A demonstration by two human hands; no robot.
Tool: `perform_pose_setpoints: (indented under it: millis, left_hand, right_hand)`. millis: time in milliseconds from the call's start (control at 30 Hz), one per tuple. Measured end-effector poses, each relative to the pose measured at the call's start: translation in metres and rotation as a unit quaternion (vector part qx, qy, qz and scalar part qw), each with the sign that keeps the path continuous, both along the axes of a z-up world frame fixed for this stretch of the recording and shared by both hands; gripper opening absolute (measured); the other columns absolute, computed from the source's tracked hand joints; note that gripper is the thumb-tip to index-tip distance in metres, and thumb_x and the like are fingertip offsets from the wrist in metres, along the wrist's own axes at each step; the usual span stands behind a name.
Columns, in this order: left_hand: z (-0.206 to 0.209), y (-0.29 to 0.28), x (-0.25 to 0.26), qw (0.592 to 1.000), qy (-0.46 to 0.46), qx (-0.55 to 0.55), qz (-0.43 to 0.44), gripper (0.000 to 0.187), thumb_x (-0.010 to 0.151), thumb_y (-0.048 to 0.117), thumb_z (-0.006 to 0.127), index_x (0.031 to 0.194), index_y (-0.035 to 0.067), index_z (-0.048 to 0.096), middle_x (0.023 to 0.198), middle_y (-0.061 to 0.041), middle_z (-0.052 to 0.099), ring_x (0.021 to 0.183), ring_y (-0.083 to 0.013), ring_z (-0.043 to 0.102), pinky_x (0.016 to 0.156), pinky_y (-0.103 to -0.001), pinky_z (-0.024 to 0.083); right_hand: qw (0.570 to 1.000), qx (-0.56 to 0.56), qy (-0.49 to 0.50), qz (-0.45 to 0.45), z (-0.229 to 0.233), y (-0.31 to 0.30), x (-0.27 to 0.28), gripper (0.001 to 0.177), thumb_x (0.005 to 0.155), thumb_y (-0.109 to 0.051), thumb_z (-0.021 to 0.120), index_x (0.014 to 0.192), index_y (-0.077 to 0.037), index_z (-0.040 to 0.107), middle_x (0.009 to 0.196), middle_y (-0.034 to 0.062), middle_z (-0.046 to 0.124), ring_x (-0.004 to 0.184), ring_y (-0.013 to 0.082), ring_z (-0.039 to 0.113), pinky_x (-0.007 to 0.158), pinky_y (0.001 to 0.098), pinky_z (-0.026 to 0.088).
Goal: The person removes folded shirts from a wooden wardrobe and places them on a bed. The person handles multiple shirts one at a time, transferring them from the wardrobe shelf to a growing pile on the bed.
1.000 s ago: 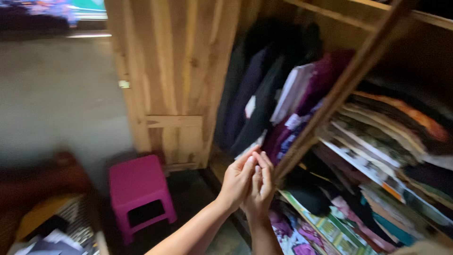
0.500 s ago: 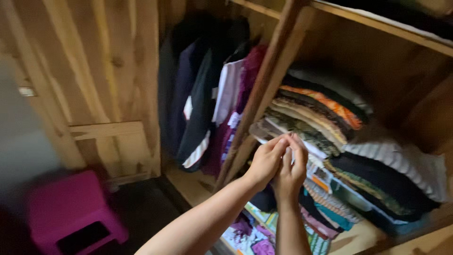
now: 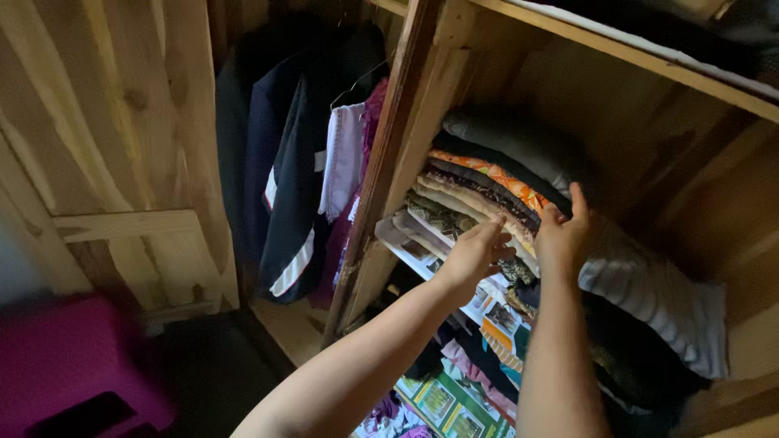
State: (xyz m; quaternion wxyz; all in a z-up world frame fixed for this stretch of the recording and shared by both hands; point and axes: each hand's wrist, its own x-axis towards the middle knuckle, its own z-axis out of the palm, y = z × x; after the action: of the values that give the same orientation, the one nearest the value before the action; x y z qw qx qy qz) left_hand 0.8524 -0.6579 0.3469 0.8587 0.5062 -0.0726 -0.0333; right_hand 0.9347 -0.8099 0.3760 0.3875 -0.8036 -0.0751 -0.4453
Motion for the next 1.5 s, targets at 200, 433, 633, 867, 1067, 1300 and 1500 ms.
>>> perform_pose_setpoints:
  millis: [200,433,633,867,1067,1300,1500]
  left_hand:
    - [-0.002,-0.017,0.014,1.0,0.004,-0.006,-0.007,0.067,0.098,0.053,0.045,0.152,0.013,0.043,0.148,-0.011,0.055,0.131,-0.0264,0.057,0.102,-0.043,0.043]
    - [-0.001,-0.037,0.024,0.998,0.022,-0.053,-0.022,0.053,0.101,0.05,0.044,0.141,0.016,0.05,0.138,-0.007,0.06,0.122,-0.0217,0.058,0.096,-0.042,0.045]
    - [0.002,-0.038,0.031,0.982,-0.008,-0.176,-0.067,0.035,0.107,0.043,0.041,0.123,0.016,0.056,0.123,-0.006,0.063,0.112,-0.0193,0.058,0.093,-0.04,0.047]
    - [-0.006,-0.043,0.038,0.96,0.045,-0.27,-0.057,0.041,0.104,0.037,0.042,0.119,0.005,0.063,0.113,-0.015,0.066,0.105,-0.0311,0.063,0.096,-0.054,0.053]
    - [-0.029,-0.025,0.039,0.911,0.05,-0.384,-0.142,0.061,0.102,0.055,0.044,0.13,0.005,0.063,0.131,-0.018,0.063,0.116,-0.0341,0.06,0.106,-0.052,0.045]
    - [-0.051,0.0,0.012,0.902,0.022,-0.399,-0.164,0.065,0.102,0.058,0.043,0.135,0.005,0.059,0.136,-0.018,0.061,0.12,-0.0344,0.058,0.109,-0.052,0.043]
    - [-0.067,0.04,-0.042,0.924,0.008,-0.359,-0.134,0.066,0.102,0.058,0.044,0.138,0.004,0.057,0.138,-0.018,0.06,0.123,-0.0339,0.058,0.11,-0.051,0.042]
  right_hand:
    - [1.0,0.023,-0.001,-0.002,0.006,-0.015,0.017,0.032,0.098,-0.012,0.067,0.129,-0.008,0.07,0.119,0.0198,0.072,0.108,0.0336,0.068,0.096,0.0422,0.05]
    - [0.995,0.003,-0.084,0.046,0.022,-0.006,-0.019,0.018,0.099,-0.007,0.069,0.115,-0.005,0.074,0.107,0.019,0.07,0.079,0.0254,0.07,0.074,0.036,0.056]
    - [0.981,0.088,-0.019,0.173,0.03,0.012,-0.084,0.019,0.103,-0.01,0.064,0.119,-0.004,0.071,0.096,0.0112,0.071,0.075,0.0131,0.071,0.067,0.027,0.055]
    - [0.941,0.229,0.033,0.249,-0.012,0.003,-0.158,0.025,0.102,-0.011,0.061,0.124,-0.001,0.069,0.092,0.0077,0.072,0.082,0.0111,0.069,0.079,0.0223,0.053]
    - [0.895,0.317,0.07,0.307,-0.071,-0.022,-0.189,0.023,0.098,-0.005,0.063,0.116,0.006,0.07,0.085,0.0109,0.067,0.077,0.0158,0.063,0.081,0.0272,0.048]
    - [0.879,0.414,0.074,0.222,-0.102,-0.014,-0.195,0.043,0.098,-0.026,0.062,0.13,0.002,0.057,0.122,0.0132,0.062,0.109,0.0212,0.065,0.094,0.0334,0.052]
    - [0.733,0.572,0.26,0.261,-0.105,0.023,-0.201,0.067,0.084,-0.034,0.069,0.144,-0.006,0.055,0.135,0.0106,0.065,0.112,0.0268,0.066,0.091,0.0419,0.052]
